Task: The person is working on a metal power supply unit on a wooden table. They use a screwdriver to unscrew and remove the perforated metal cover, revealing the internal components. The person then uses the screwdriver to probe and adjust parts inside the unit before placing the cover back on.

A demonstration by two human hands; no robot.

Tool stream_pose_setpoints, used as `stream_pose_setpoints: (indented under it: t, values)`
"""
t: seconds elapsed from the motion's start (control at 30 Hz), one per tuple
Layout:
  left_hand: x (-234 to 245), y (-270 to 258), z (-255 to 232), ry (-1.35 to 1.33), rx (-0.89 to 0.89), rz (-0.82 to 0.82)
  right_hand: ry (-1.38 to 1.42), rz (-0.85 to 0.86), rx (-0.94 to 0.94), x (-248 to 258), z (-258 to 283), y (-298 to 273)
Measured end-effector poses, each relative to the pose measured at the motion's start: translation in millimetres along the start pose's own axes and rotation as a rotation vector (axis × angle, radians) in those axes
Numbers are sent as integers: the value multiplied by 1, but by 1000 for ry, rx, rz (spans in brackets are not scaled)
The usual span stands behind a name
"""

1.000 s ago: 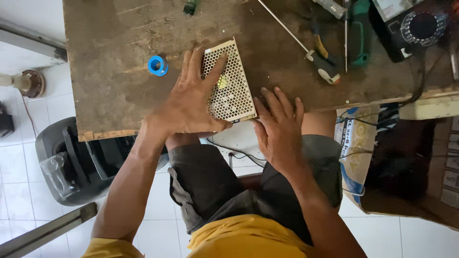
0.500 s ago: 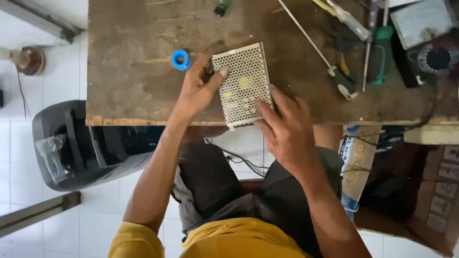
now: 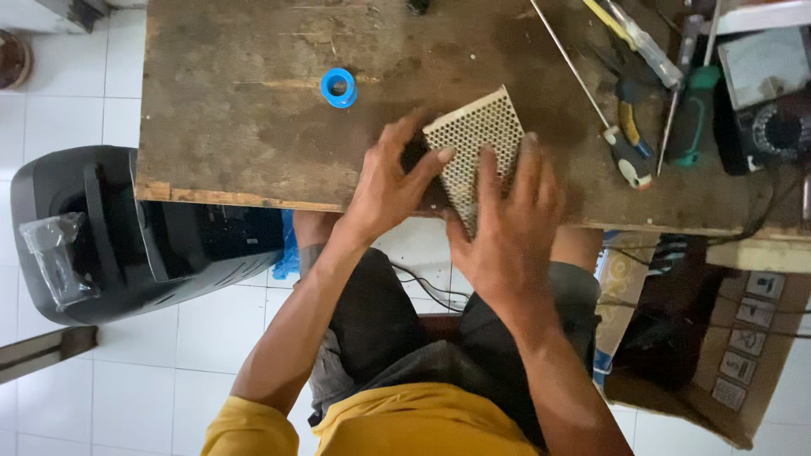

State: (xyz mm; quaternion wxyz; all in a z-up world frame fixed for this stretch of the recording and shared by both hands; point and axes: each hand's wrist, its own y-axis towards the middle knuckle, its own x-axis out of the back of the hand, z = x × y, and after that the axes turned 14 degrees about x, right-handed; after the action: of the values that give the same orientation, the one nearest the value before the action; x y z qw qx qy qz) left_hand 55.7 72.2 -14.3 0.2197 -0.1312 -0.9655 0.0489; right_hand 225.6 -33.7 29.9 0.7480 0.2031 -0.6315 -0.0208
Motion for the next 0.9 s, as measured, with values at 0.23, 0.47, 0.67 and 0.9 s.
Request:
stream_pose_setpoints:
  t: [0.23,0.47,0.67,0.9]
  values:
    - [14,-10,36,132,-149,70,192,-38,21,7,-14,-7]
    - [2,-4,40,203,-207,-38,27,9,13,8,-3,-5]
    - [5,-5,39,196,-224,-51,-112,26,57,10,0,2]
    - [0,-3,43,157,-240,-84,-201,28,89,15,-1,5]
